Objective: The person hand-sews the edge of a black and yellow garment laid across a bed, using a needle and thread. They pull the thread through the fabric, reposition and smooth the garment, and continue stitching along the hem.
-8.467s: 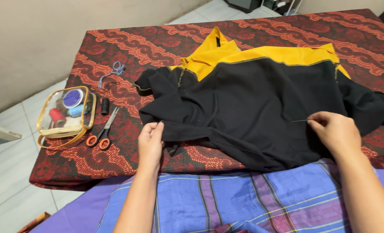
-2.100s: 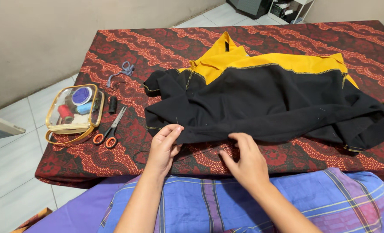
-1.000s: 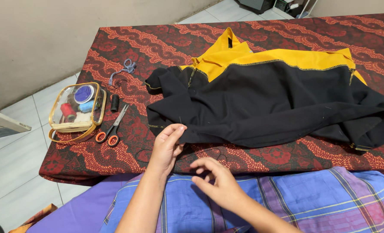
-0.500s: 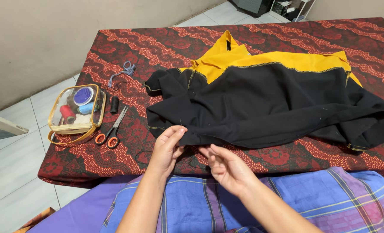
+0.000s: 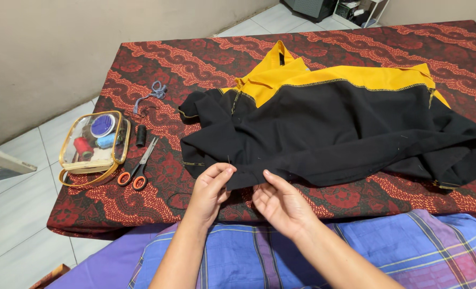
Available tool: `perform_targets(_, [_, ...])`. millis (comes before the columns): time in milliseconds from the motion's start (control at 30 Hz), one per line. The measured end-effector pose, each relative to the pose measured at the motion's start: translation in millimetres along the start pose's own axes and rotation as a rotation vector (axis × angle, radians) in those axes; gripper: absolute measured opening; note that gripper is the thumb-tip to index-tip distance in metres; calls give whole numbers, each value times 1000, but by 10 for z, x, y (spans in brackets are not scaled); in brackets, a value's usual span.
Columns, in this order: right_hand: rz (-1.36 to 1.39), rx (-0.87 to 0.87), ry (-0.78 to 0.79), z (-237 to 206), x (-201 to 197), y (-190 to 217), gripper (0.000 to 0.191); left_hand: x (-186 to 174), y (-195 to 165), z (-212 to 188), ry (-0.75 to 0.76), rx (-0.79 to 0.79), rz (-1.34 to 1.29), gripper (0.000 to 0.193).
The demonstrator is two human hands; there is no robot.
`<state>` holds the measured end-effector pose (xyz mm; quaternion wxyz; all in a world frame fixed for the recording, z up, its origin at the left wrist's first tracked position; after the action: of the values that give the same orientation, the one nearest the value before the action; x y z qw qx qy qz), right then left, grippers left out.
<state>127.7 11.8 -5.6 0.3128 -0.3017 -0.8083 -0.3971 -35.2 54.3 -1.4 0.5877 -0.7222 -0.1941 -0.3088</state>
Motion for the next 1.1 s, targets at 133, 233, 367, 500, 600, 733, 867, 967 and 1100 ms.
perform_targets(133, [41,3,55,19,76,-32,14,-4,5,-18,7,-24,-9,10])
perform_targets(233, [61,-28,34,-21,76,-6,13,14,10,-23,19,-31,-14,9])
perform_targets(367, [40,-90,56,-111,151,54,13,43,27,-40,37,-54,0,9])
perform_targets(500, [7,-109,69,-178,238,95,13,73,19,-49,73,-50,-11,9])
perform_targets(600, [-75,-153,33,-189,225,129,13,69,31,-51,81,-50,-10,9])
perform_targets(733, [-216,-249,2,-137,46,198,17,41,50,-44,78,-33,4,9])
perform_targets(867, [-209,-310,35,-71,-310,279,20,-44,10,-33,17,4,5,9])
perform_targets(967, [-527,-195,-172,-172,-778,348,19,-104,-64,-30,-19,38,-34,9])
perform_targets(1100, [-1124,-684,-295,-520,-831,946,20,-158,-144,-19,-67,74,-61,9])
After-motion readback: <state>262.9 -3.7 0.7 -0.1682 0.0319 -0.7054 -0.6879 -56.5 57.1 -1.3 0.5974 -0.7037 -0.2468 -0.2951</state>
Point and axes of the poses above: each hand's wrist, its own z-axis towards the middle knuckle, its own x-axis out of the palm, y = z × x, the point moved 7 cm from there along z, towards the middle knuckle, and after that the axes turned 11 degrees about -z, right-handed, at the moved point
